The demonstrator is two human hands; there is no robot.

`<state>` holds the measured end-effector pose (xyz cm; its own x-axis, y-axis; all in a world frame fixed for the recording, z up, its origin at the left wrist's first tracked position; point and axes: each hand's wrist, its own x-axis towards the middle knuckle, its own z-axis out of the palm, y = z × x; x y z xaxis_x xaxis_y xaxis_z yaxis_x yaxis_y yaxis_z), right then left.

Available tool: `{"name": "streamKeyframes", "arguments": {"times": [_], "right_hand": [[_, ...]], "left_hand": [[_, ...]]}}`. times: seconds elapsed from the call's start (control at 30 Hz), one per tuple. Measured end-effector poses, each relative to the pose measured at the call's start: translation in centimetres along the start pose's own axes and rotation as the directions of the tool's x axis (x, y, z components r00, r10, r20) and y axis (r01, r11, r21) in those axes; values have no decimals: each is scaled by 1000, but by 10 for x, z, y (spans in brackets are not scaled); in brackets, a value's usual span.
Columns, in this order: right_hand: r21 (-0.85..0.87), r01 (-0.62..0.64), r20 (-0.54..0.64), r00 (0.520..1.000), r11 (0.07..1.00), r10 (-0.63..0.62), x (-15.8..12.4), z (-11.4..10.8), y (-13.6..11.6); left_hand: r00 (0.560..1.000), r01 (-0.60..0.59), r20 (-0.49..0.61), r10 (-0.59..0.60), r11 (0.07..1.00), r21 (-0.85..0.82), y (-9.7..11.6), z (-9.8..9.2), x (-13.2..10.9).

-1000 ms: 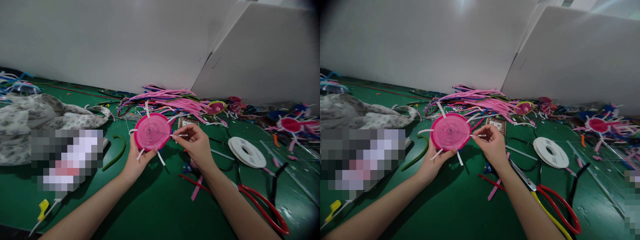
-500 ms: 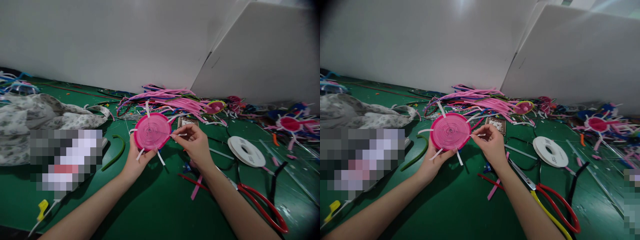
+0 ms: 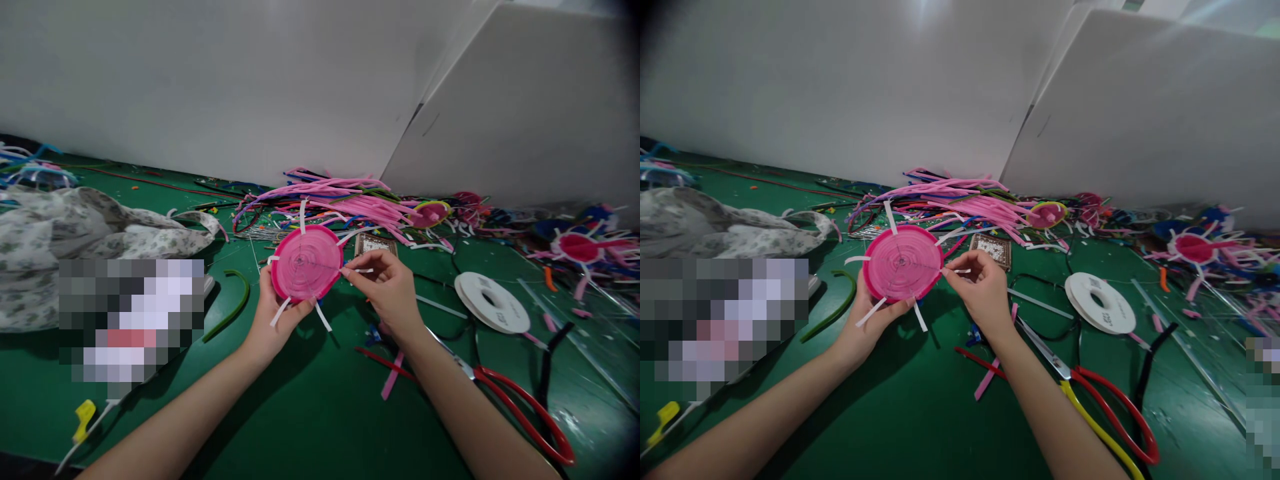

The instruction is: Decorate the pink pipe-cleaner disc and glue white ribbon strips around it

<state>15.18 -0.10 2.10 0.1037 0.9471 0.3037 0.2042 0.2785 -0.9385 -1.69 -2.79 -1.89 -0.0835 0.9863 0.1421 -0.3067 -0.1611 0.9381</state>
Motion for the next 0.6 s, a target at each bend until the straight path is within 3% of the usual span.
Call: {"name": "streamKeyframes", "arguments": {"times": [0.4, 0.5, 0.6], "right_hand": [[63, -17, 16, 1000, 998, 16, 1, -3, 7], [50, 31, -85, 996, 998, -26, -1, -6, 2], [-85, 65, -186, 979, 994, -80, -9, -7, -9]], "left_hand": [[1000, -17, 19, 17, 1000, -1, 1, -1, 1], [1000, -2, 22, 2, 1000, -26, 0, -2, 2], [1000, -8, 2, 8, 999, -31, 0, -3, 3]]}}
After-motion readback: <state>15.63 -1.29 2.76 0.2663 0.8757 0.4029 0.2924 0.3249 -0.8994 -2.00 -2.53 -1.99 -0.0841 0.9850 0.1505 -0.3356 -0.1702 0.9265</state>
